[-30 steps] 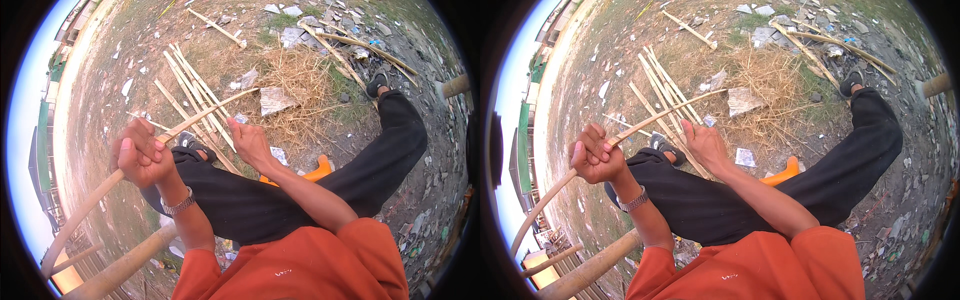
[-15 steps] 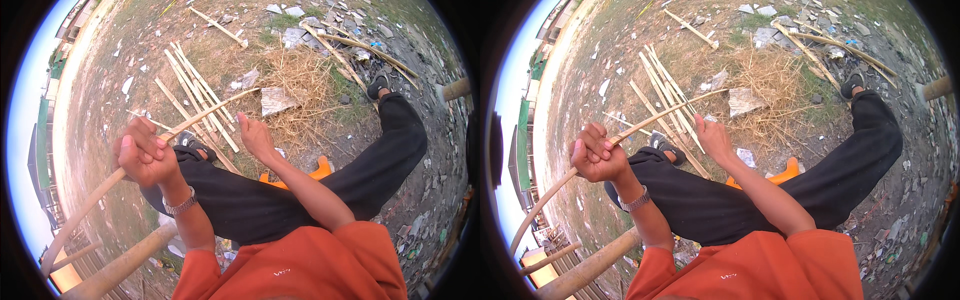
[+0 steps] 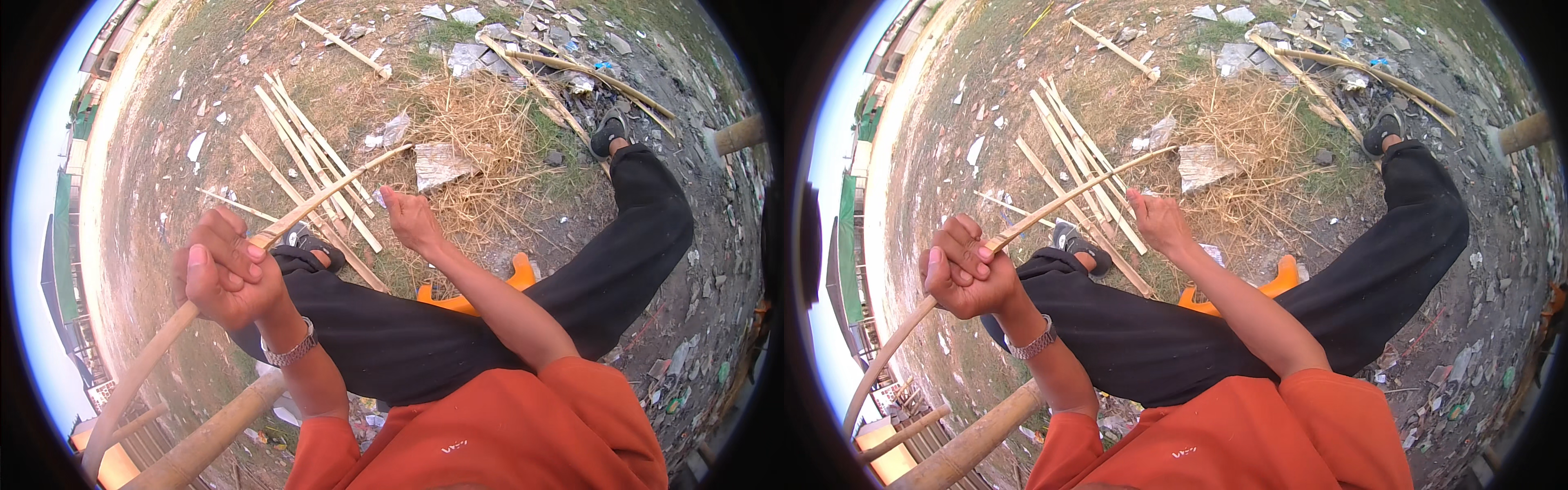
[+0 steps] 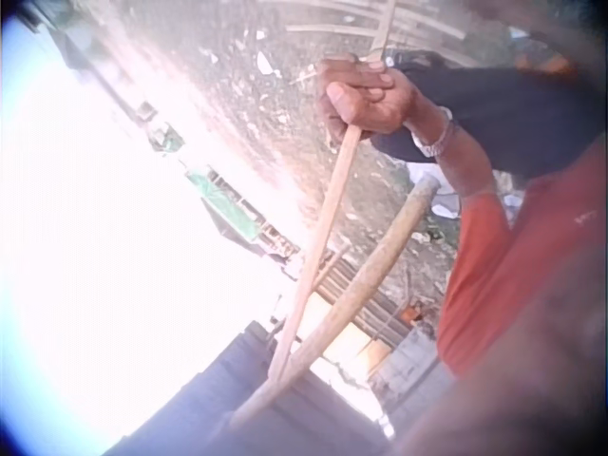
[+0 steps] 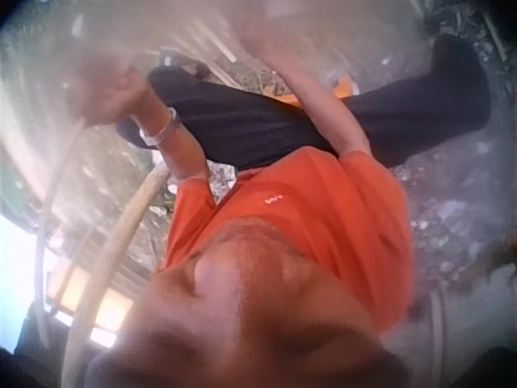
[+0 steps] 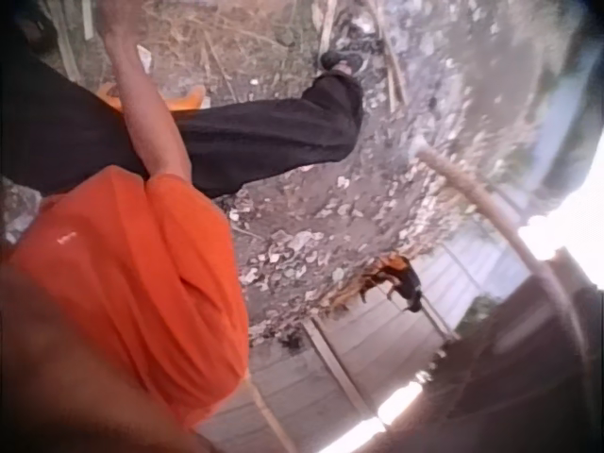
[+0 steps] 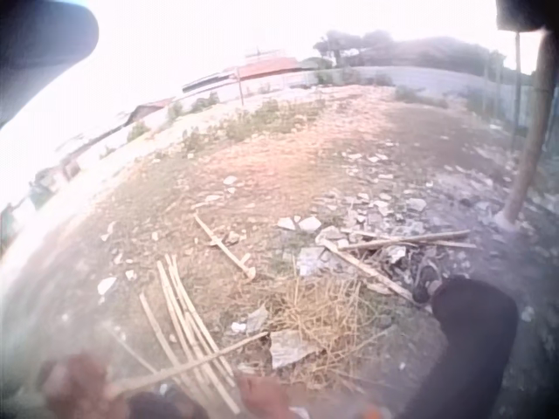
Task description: The person sits on a small stool outdoors and uses a green utility knife to shave and smooth a long, thin bamboo stick. They hold the stick with their left hand and scrape along its length with the knife in their right hand, removing thin strips of bamboo.
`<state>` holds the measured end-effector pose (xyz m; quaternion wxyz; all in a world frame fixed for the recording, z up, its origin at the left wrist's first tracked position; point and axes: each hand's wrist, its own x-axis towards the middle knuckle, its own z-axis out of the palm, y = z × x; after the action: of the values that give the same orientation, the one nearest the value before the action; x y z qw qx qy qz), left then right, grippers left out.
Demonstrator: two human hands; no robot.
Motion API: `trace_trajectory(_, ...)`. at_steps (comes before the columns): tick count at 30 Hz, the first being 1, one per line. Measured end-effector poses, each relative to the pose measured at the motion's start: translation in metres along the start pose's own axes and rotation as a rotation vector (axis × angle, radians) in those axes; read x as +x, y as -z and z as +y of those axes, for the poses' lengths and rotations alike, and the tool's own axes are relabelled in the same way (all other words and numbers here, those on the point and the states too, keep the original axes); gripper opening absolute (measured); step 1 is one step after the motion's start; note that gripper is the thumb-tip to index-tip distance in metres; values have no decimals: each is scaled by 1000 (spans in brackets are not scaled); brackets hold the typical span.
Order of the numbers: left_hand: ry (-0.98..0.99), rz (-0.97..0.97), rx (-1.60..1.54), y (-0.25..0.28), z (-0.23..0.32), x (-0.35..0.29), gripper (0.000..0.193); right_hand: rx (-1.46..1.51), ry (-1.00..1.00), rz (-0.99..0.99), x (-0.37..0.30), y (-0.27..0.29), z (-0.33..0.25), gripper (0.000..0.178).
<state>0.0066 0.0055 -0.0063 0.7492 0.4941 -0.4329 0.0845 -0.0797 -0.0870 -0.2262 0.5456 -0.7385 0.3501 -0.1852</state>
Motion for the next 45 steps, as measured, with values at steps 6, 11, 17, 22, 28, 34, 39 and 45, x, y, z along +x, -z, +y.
trace_trajectory(6,-33,-38,-21,3,0,4,37,-34,-118,28,19,-6,13,76)
trace_trajectory(11,-12,-2,-20,-3,-2,7,37,-155,-406,13,39,-9,58,74)
trace_trajectory(17,-8,-11,-53,-3,-2,4,35,-361,-294,31,37,8,68,71)
trace_trajectory(22,-21,13,-27,2,-5,11,34,-644,-299,-2,45,24,35,67)
trace_trajectory(28,-43,23,-3,1,-4,6,34,-704,49,131,31,50,-21,56)
trace_trajectory(34,-46,223,78,2,-6,7,36,221,156,-212,-42,73,-155,45)
trace_trajectory(39,-65,490,212,-16,1,8,40,218,206,-177,-75,42,-154,39)
trace_trajectory(45,-39,572,247,-21,2,5,41,108,275,-141,-83,31,-163,38)
